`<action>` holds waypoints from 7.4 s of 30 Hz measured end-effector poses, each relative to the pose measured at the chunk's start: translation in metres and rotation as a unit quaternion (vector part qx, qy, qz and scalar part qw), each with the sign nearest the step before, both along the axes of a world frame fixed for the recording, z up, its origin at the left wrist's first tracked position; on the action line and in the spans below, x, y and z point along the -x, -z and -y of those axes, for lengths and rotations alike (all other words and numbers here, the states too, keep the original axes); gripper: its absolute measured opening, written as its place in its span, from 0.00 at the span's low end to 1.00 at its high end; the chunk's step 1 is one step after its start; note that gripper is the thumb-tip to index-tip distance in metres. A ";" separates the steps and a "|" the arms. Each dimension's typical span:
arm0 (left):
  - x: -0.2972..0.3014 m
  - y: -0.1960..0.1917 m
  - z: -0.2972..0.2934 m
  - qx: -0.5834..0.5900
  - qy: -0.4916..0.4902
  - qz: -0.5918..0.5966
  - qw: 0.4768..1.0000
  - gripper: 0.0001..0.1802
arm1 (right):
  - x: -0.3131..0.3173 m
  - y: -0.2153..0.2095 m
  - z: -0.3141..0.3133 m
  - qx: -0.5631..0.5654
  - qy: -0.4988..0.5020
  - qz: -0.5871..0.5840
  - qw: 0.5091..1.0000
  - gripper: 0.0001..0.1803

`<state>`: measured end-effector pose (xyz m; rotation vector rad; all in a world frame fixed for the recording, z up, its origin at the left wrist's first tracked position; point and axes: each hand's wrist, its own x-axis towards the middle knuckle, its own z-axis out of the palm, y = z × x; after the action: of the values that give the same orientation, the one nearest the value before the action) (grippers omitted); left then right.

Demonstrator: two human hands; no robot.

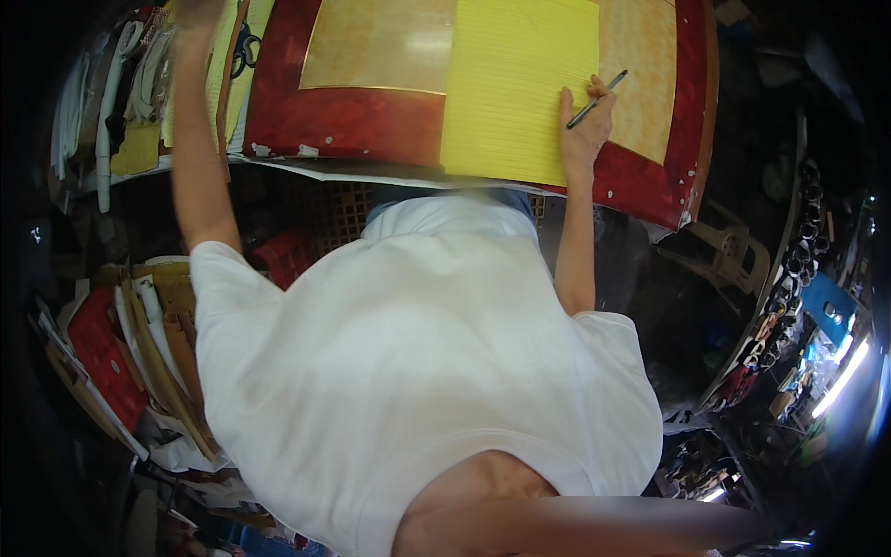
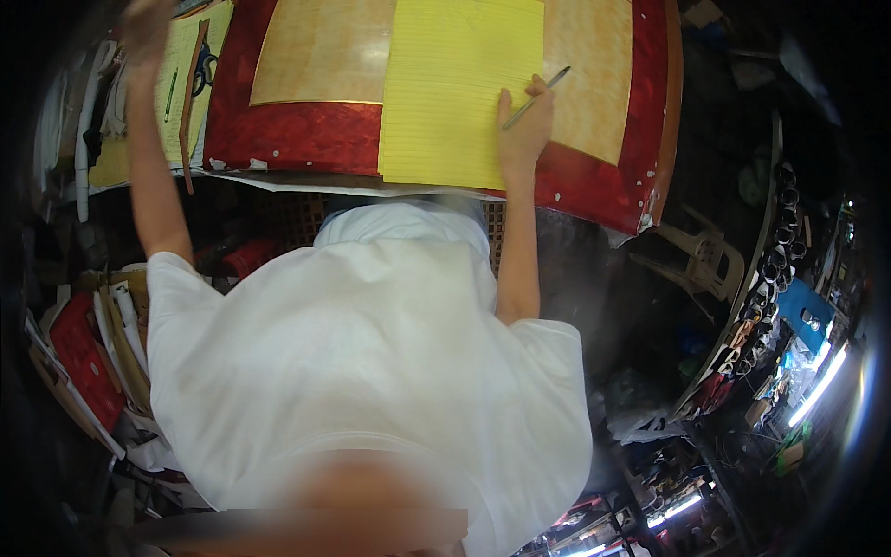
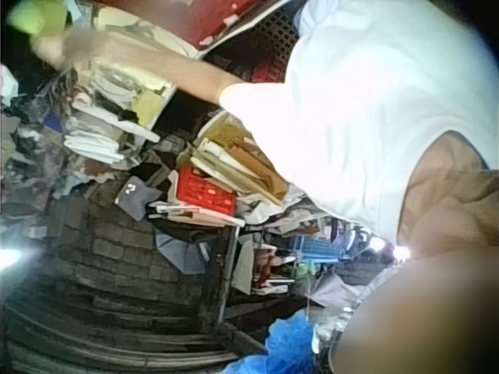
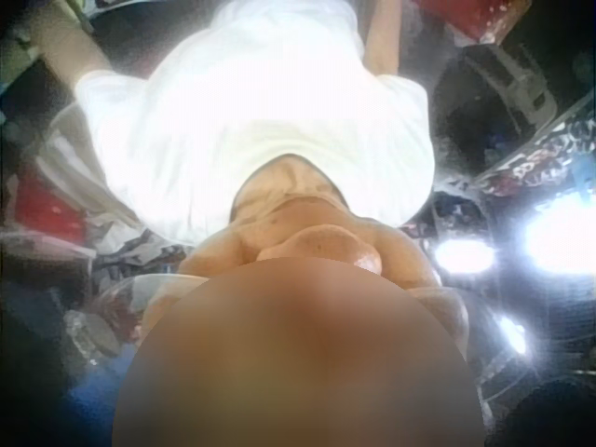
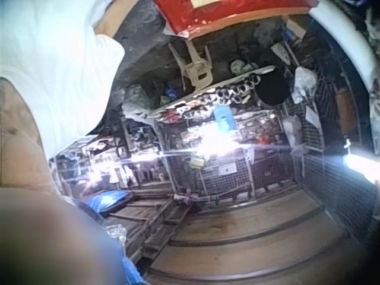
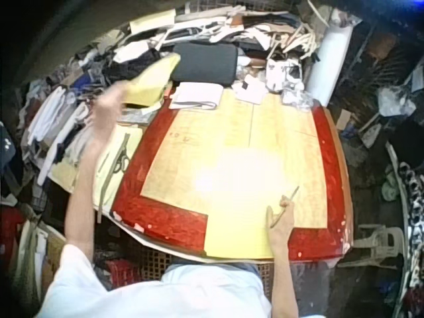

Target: The person marks a white sheet with a pencil, then uses scissors to cut it into smaller pieces. They place the cut pieces into a plastic bag and roll the remaining sheet. Finally, they write on yellow sheets of paper with a pen.

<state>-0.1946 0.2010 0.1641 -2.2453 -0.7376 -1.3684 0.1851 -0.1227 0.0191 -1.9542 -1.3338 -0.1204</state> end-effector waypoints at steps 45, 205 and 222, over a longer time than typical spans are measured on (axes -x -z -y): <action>-0.198 0.161 0.177 0.313 0.185 -0.123 0.923 0.16 | -0.052 0.009 -0.009 -0.008 0.021 0.034 0.999 0.14; -0.249 0.184 0.114 0.319 0.103 -0.081 0.939 0.12 | -0.031 0.019 -0.205 0.031 -0.137 -0.311 0.940 0.09; -0.249 0.179 0.113 0.328 0.101 -0.082 0.936 0.12 | -0.032 0.018 -0.202 0.008 -0.151 -0.286 0.946 0.10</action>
<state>0.0549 0.0878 -0.0153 -2.9821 -1.0418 -1.0992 0.2169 0.0798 0.0008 -1.5932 -1.2102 0.5670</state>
